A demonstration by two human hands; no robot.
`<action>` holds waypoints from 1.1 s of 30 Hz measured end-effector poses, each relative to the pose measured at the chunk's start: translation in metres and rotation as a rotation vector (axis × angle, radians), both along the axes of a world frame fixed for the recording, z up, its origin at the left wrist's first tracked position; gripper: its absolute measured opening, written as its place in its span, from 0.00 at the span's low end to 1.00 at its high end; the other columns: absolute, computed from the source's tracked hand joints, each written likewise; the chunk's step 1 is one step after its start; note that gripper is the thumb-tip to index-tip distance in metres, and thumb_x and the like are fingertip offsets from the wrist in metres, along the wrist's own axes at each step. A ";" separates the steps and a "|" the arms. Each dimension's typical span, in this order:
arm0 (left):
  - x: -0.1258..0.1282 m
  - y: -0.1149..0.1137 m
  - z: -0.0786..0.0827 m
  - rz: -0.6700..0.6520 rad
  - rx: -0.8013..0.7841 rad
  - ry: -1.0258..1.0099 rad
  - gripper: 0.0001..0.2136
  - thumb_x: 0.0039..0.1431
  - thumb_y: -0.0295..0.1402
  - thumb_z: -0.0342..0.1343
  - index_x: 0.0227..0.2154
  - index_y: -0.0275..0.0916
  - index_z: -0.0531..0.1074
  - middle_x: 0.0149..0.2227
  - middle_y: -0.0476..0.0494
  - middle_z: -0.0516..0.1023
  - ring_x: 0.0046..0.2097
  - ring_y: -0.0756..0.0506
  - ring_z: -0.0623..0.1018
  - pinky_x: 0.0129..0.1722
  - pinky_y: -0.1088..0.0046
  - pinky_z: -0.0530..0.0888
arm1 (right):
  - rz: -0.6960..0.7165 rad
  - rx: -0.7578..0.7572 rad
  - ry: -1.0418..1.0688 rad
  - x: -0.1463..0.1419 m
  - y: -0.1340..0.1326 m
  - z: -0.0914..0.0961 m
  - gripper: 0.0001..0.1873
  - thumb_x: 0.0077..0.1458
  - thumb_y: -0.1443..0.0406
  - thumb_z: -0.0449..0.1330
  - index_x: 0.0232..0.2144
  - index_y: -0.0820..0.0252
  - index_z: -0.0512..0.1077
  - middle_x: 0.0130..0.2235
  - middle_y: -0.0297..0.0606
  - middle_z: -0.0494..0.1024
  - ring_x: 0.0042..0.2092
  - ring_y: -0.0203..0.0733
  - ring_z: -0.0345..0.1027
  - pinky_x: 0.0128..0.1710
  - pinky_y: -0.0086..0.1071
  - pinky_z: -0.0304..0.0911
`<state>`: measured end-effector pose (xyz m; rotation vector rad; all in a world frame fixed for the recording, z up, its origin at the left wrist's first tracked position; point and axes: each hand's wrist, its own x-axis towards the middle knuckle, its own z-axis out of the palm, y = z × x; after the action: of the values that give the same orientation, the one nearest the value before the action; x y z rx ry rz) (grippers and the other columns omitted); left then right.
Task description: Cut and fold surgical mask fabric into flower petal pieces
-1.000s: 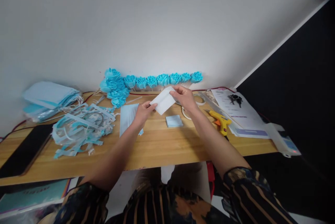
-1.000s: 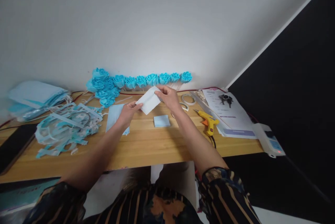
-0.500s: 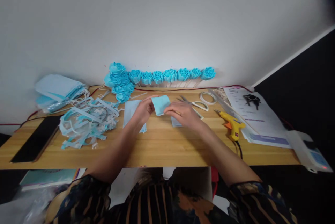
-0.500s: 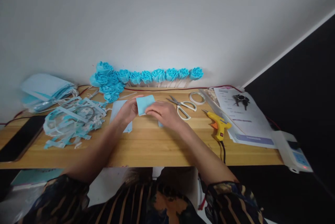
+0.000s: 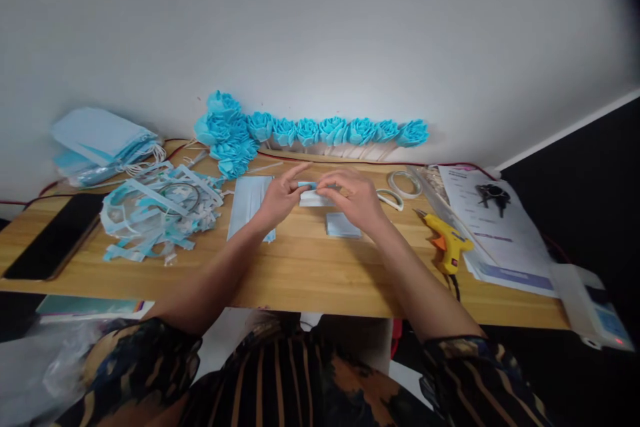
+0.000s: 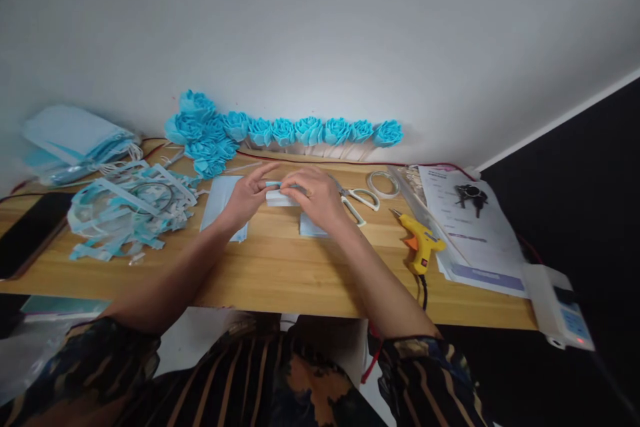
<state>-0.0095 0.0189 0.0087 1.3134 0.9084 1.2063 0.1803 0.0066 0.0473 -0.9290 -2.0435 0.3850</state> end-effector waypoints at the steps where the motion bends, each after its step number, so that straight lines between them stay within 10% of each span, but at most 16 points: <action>1: 0.001 -0.001 0.000 -0.033 0.004 -0.011 0.29 0.51 0.30 0.65 0.58 0.37 0.73 0.23 0.53 0.75 0.23 0.54 0.63 0.23 0.77 0.58 | -0.015 0.010 0.017 0.000 0.003 -0.002 0.05 0.61 0.64 0.64 0.33 0.53 0.79 0.42 0.36 0.84 0.46 0.45 0.76 0.51 0.41 0.66; 19: 0.003 -0.011 0.002 -0.065 -0.015 -0.053 0.26 0.58 0.41 0.61 0.59 0.39 0.73 0.30 0.48 0.77 0.31 0.49 0.71 0.34 0.74 0.68 | -0.090 -0.048 0.076 0.005 0.001 -0.023 0.05 0.60 0.65 0.64 0.38 0.53 0.80 0.35 0.35 0.81 0.39 0.43 0.74 0.44 0.37 0.66; 33: 0.006 -0.007 -0.006 -0.019 -0.012 0.082 0.15 0.51 0.45 0.67 0.32 0.37 0.83 0.29 0.47 0.80 0.31 0.48 0.72 0.35 0.72 0.67 | -0.102 -0.037 0.082 0.006 0.004 -0.029 0.04 0.60 0.63 0.64 0.37 0.53 0.80 0.34 0.35 0.81 0.38 0.43 0.74 0.44 0.38 0.66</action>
<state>-0.0038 0.0122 0.0032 1.3681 0.9580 1.1373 0.1866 0.0109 0.0184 -1.0194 -1.9117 0.4006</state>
